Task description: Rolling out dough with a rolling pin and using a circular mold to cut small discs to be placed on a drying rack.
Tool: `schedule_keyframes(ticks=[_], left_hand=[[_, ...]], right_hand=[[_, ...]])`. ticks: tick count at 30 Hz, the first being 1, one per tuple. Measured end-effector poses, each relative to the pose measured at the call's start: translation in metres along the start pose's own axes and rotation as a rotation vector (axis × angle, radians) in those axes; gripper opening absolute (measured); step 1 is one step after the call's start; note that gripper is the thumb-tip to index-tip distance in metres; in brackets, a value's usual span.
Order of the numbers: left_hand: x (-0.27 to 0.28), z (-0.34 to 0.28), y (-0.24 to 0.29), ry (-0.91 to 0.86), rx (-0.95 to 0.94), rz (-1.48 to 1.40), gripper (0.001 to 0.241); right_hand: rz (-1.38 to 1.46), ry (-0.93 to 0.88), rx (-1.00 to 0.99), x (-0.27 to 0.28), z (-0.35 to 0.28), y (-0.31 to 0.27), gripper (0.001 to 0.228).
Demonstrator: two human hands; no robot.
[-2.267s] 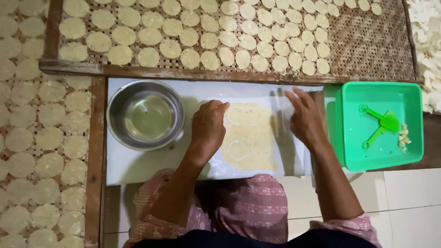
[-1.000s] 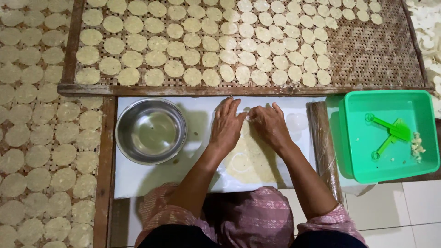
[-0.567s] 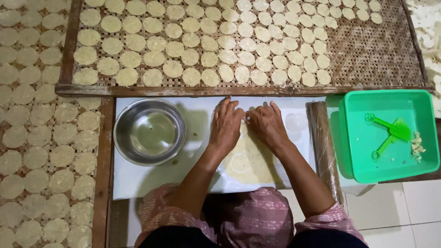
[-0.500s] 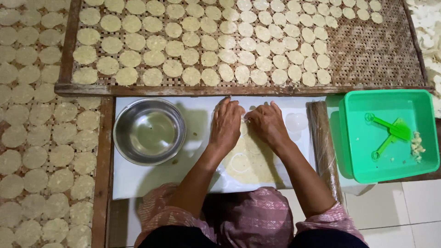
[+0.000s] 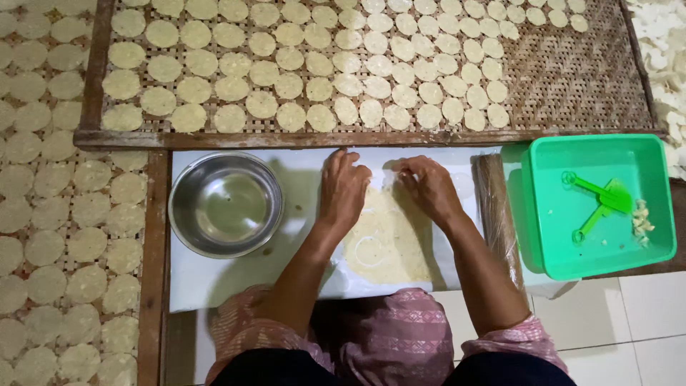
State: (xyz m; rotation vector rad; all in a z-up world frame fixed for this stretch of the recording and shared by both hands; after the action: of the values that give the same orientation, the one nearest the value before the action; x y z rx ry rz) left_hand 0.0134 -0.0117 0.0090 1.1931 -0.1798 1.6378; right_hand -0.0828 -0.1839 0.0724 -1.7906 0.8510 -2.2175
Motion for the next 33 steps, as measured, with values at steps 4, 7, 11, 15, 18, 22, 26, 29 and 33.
schedule_keyframes(ticks=[4, 7, 11, 15, 18, 22, 26, 29, 33], left_hand=[[-0.001, 0.0, -0.016, 0.06, 0.011, -0.03, 0.017], [0.011, -0.001, -0.02, 0.077, 0.044, -0.07, 0.003], [0.034, -0.004, -0.015, -0.017, 0.019, 0.133, 0.006], [0.043, -0.009, -0.015, -0.157, 0.072, 0.216, 0.013], [0.072, -0.006, -0.001, -0.177, 0.122, 0.192, 0.017], [0.068, -0.002, -0.003, -0.156, 0.154, 0.273, 0.018], [0.059, -0.001, -0.007, -0.121, 0.134, 0.375, 0.028], [0.063, -0.003, 0.001, -0.059, 0.037, 0.289, 0.034], [0.073, -0.004, 0.013, 0.056, -0.094, 0.129, 0.011]], right_hand=[[0.017, 0.026, -0.126, 0.015, -0.006, 0.011, 0.016], [-0.106, 0.034, -0.057, 0.027, -0.01, 0.01, 0.031], [-0.33, 0.073, -0.077, 0.014, -0.011, 0.048, 0.019], [-0.441, 0.2, 0.048, 0.036, -0.02, 0.028, 0.002], [-0.515, 0.205, 0.069, 0.038, -0.02, 0.036, 0.008], [-0.55, 0.161, 0.065, 0.013, -0.011, 0.065, 0.019], [-0.481, 0.078, 0.136, 0.012, -0.014, 0.021, 0.034], [-0.48, -0.015, 0.135, 0.016, -0.021, -0.009, 0.042], [-0.562, -0.024, 0.115, 0.017, -0.033, 0.0, 0.037]])
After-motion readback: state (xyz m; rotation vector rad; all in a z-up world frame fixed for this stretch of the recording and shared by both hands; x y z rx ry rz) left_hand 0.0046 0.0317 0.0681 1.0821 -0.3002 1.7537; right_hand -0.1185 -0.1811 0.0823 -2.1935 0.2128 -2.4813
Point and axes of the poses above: each hand's wrist, its own z-axis towards the middle knuckle, its own x-axis out of the back of the hand, y = z × x, the point moved 2 cm from there along z, towards the middle knuckle, and after that the axes turned 5 degrees about -x, right-handed, at the moved point
